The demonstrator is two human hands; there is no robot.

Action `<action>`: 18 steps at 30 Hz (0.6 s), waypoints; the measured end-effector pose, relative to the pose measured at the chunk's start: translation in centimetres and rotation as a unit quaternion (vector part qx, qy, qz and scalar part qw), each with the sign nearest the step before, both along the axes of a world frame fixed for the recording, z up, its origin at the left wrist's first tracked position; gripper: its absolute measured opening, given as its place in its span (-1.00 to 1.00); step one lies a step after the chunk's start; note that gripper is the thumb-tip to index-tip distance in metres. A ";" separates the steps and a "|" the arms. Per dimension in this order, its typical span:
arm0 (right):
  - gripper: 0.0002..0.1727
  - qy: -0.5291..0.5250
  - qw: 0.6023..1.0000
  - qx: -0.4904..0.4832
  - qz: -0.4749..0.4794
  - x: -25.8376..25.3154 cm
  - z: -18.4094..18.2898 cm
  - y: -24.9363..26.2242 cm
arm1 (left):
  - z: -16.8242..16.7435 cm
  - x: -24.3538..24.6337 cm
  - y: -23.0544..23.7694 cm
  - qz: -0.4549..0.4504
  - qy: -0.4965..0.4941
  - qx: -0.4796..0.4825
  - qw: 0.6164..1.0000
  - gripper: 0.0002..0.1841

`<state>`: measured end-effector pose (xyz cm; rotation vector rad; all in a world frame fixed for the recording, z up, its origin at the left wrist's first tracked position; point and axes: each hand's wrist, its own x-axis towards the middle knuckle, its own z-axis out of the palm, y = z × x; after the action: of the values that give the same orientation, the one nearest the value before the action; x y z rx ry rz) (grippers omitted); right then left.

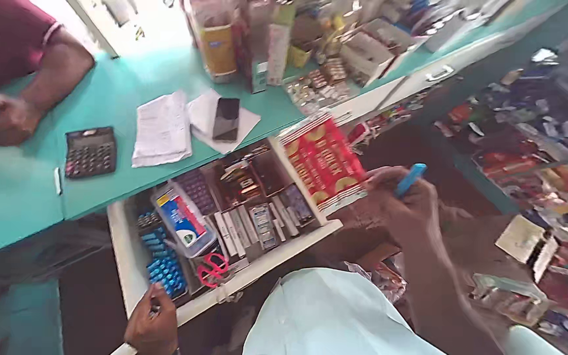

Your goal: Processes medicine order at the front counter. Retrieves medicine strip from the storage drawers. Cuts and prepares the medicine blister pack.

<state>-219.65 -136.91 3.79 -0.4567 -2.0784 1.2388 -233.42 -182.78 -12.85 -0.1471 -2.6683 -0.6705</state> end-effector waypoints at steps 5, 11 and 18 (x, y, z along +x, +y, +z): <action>-0.87 0.080 0.979 -0.174 0.066 1.2 -2.8 6.1 | 3.5 -2.5 9.8 -0.020 0.056 0.074 0.995 -0.63; -0.87 0.068 0.983 -0.136 0.102 10.1 -5.2 20.1 | 7.0 5.7 42.6 -0.522 -0.333 0.357 0.699 -0.71; -0.77 -0.036 0.992 -0.095 -0.073 21.6 -5.5 35.9 | 7.0 14.7 70.5 -0.459 -0.550 0.419 0.558 -0.70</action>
<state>-198.06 -101.05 -1.68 -0.7376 -1.9544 1.3553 -218.69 -112.27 -5.82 -1.2301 -2.4879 -3.1471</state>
